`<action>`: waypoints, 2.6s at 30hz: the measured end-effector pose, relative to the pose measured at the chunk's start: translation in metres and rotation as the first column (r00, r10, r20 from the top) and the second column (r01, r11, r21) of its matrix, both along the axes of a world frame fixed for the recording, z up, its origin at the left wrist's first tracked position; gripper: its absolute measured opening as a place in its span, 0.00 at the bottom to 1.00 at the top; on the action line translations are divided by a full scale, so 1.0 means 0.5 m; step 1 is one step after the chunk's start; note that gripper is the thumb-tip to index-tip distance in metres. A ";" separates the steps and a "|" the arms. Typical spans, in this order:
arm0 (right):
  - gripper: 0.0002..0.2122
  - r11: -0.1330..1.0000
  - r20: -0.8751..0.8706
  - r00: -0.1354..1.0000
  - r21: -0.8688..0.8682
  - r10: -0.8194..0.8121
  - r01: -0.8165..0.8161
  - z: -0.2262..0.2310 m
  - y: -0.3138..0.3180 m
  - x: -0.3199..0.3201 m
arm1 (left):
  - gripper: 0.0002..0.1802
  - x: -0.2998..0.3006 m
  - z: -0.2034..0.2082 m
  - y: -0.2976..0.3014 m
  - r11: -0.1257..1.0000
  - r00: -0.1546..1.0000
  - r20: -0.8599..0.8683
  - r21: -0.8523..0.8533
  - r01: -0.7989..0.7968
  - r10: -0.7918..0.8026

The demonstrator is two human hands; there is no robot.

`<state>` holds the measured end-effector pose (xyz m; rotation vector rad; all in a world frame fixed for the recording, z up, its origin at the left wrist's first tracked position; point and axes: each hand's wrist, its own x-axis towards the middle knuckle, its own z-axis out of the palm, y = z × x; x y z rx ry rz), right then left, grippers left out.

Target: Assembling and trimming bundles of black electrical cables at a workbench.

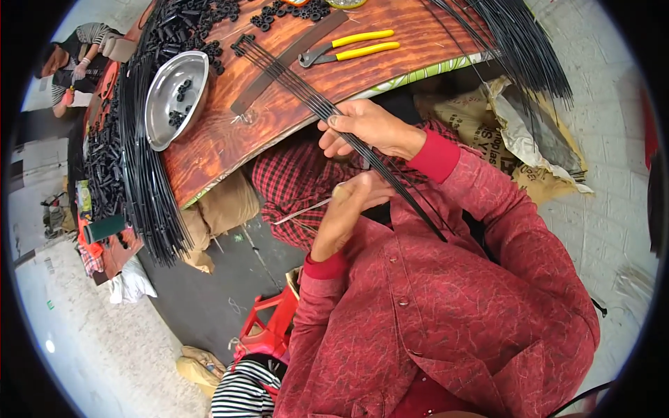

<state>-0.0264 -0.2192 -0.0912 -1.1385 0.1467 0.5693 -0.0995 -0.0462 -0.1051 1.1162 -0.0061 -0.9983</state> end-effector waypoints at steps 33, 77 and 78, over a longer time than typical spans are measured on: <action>0.10 -0.437 0.649 0.695 -0.552 0.310 0.710 0.060 -0.395 0.079 | 0.12 -0.002 0.017 -0.080 0.974 0.979 0.024 -0.107 -0.200 0.203; 0.14 0.293 0.855 0.472 -0.404 -0.215 0.867 0.263 -0.501 0.233 | 0.15 0.004 0.013 -0.079 0.973 0.980 0.027 -0.121 -0.194 0.199; 0.16 0.295 0.840 0.483 -0.410 -0.246 0.863 0.278 -0.517 0.247 | 0.15 0.003 0.013 -0.082 0.973 0.980 0.027 -0.123 -0.193 0.198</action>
